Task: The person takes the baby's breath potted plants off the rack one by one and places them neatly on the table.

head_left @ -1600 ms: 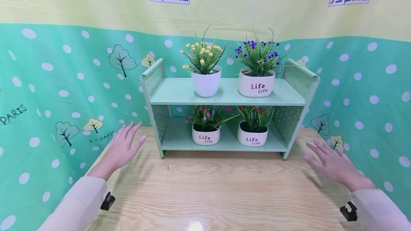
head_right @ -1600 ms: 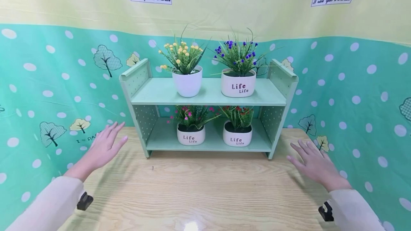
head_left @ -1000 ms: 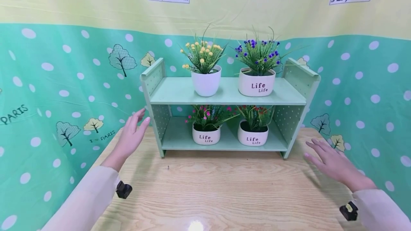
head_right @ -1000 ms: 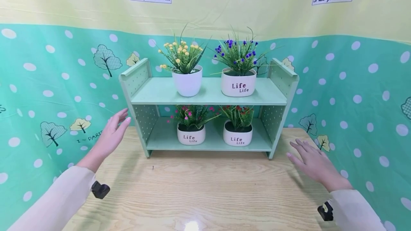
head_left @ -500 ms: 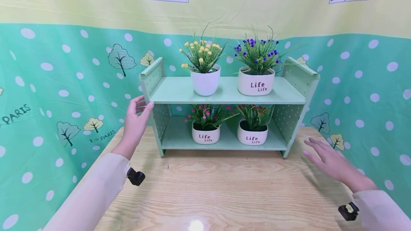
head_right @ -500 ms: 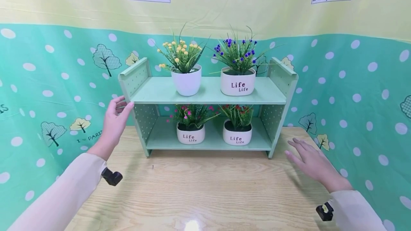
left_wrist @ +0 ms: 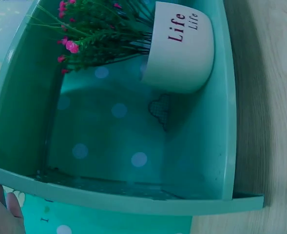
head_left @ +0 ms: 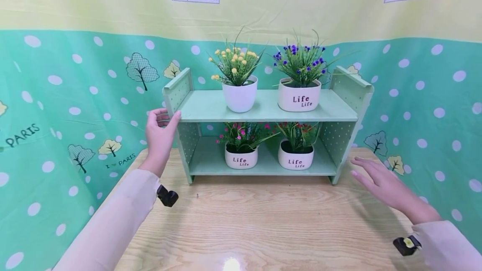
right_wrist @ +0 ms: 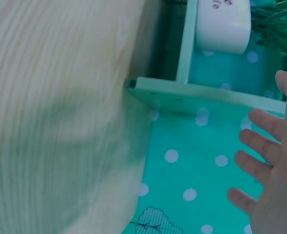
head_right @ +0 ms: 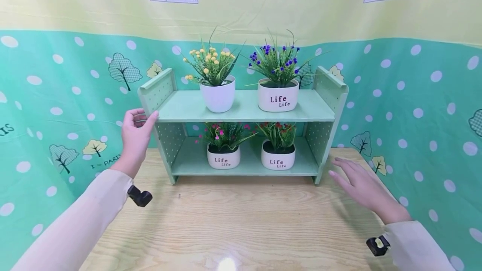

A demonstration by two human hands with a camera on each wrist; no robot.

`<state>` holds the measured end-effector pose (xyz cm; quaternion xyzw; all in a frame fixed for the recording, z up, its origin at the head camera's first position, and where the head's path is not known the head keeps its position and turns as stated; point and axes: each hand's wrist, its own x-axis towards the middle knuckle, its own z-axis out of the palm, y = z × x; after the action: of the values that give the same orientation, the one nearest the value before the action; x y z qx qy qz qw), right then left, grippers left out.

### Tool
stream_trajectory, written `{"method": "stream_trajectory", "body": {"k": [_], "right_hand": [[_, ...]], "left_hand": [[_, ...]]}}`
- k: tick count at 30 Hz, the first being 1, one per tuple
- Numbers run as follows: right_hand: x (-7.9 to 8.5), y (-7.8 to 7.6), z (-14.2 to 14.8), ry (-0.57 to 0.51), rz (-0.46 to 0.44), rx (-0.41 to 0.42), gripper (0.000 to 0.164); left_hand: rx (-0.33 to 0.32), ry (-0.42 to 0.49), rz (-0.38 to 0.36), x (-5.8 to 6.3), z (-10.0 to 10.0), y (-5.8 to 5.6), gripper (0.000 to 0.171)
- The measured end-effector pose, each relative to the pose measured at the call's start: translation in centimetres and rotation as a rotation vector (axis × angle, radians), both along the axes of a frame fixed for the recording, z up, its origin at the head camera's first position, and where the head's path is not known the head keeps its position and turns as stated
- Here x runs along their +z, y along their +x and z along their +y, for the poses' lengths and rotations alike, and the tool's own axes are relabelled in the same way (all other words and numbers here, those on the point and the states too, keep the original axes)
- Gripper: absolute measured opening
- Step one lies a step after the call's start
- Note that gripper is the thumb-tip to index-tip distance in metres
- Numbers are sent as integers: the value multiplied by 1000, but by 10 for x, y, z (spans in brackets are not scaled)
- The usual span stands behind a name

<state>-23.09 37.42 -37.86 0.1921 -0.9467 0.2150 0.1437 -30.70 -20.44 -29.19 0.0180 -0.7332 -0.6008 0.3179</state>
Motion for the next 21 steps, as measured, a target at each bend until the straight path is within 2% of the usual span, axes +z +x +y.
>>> {"method": "stream_trajectory", "body": {"k": [6,14,21], "right_hand": [[11,0,-13,-39,37,44,45],[30,0,-28,-124,27,57,39],[49,-4,-47,-162,117,44,33]], "left_hand": [[24,35,27,-1,-1,-3,49],[40,12,44,-2,0,-4,45],[45,25,61,-3,2,-3,40]]}}
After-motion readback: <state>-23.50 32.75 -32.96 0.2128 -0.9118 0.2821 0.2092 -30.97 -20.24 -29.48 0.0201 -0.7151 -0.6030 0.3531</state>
